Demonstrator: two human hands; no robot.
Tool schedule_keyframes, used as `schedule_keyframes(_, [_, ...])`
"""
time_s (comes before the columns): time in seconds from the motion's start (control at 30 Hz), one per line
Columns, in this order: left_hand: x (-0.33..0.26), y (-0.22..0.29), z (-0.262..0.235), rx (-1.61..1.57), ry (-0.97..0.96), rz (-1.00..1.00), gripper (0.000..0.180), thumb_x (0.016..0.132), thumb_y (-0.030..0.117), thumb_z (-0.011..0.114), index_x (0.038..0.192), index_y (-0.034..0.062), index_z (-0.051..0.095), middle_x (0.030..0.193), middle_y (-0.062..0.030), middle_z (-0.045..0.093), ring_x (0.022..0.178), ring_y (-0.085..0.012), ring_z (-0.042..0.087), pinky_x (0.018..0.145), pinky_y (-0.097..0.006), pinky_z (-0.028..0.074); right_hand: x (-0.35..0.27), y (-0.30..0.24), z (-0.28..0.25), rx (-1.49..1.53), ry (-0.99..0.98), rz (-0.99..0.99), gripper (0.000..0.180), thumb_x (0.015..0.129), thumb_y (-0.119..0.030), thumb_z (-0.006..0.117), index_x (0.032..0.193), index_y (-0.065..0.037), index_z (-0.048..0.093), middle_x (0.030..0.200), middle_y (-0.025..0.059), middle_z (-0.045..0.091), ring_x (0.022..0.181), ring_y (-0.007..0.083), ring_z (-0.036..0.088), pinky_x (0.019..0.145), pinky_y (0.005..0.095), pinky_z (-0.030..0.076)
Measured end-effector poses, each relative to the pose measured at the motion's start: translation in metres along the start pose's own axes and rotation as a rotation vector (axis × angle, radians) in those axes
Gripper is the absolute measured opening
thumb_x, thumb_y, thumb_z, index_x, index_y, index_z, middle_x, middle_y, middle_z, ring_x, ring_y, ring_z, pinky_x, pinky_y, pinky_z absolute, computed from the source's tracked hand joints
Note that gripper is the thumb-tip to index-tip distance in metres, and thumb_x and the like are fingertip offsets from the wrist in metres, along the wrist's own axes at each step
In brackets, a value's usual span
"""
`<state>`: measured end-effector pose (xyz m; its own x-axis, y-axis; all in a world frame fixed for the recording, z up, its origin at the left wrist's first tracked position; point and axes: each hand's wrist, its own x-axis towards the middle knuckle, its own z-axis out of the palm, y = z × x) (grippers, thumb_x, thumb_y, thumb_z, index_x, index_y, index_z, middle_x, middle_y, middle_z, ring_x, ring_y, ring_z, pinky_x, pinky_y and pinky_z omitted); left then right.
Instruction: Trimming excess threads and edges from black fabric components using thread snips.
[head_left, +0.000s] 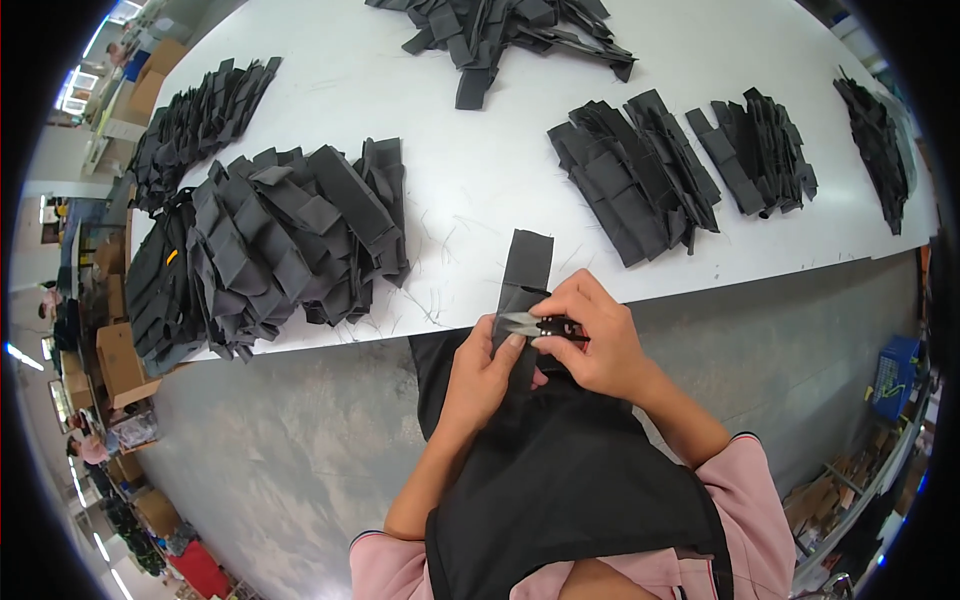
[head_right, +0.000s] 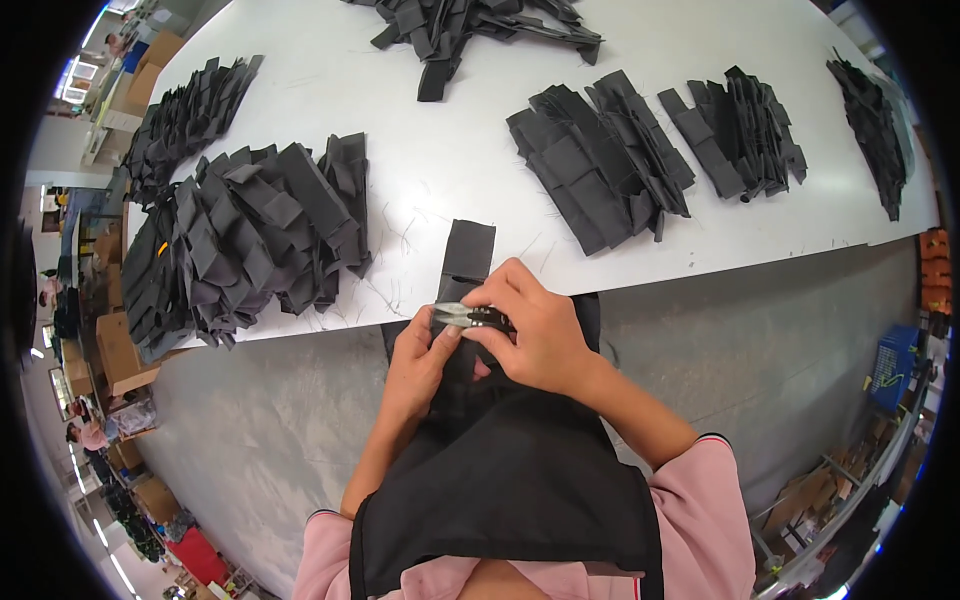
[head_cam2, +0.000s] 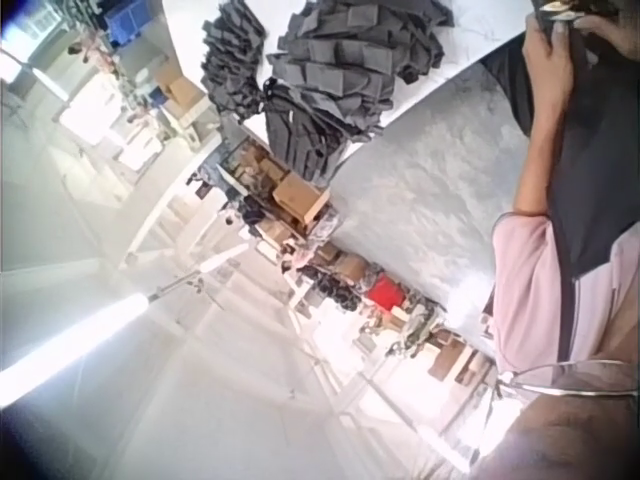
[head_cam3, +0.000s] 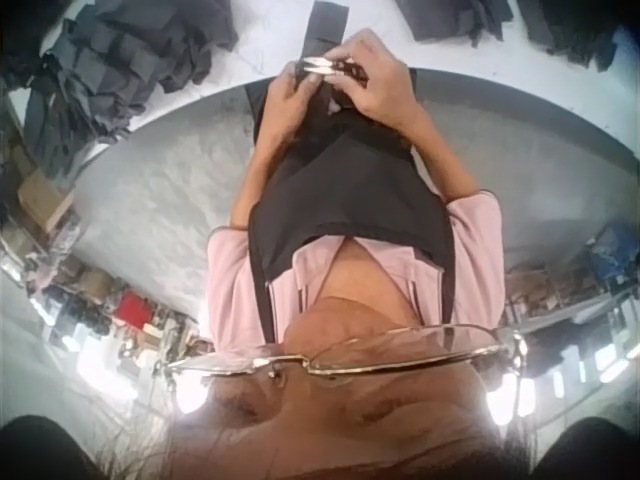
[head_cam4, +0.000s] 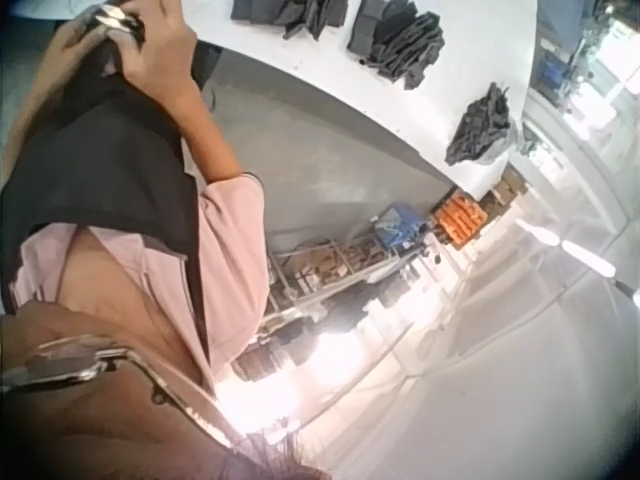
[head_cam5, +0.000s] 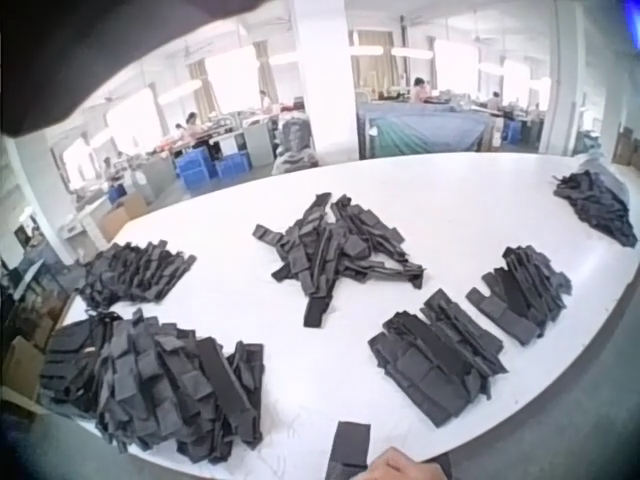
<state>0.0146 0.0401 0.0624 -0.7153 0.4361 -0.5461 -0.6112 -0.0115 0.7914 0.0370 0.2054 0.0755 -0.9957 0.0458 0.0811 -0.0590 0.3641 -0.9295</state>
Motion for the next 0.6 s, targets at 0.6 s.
schedule_keyframes(0.6, [-0.007, 0.021, -0.012, 0.275, -0.163, -0.073, 0.022, 0.092, 0.012, 0.048, 0.107, -0.0029, 0.052, 0.080, -0.0073, 0.066, 0.059, -0.0125, 0.062, 0.057, -0.025, 0.049, 0.015, 0.007, -0.020, -0.349, -0.211, -0.381, 0.025, 0.064, -0.012, 0.072, 0.087, -0.007, 0.065, 0.072, 0.0041, 0.050, 0.059, 0.0203, 0.050, 0.052, 0.0297, 0.040])
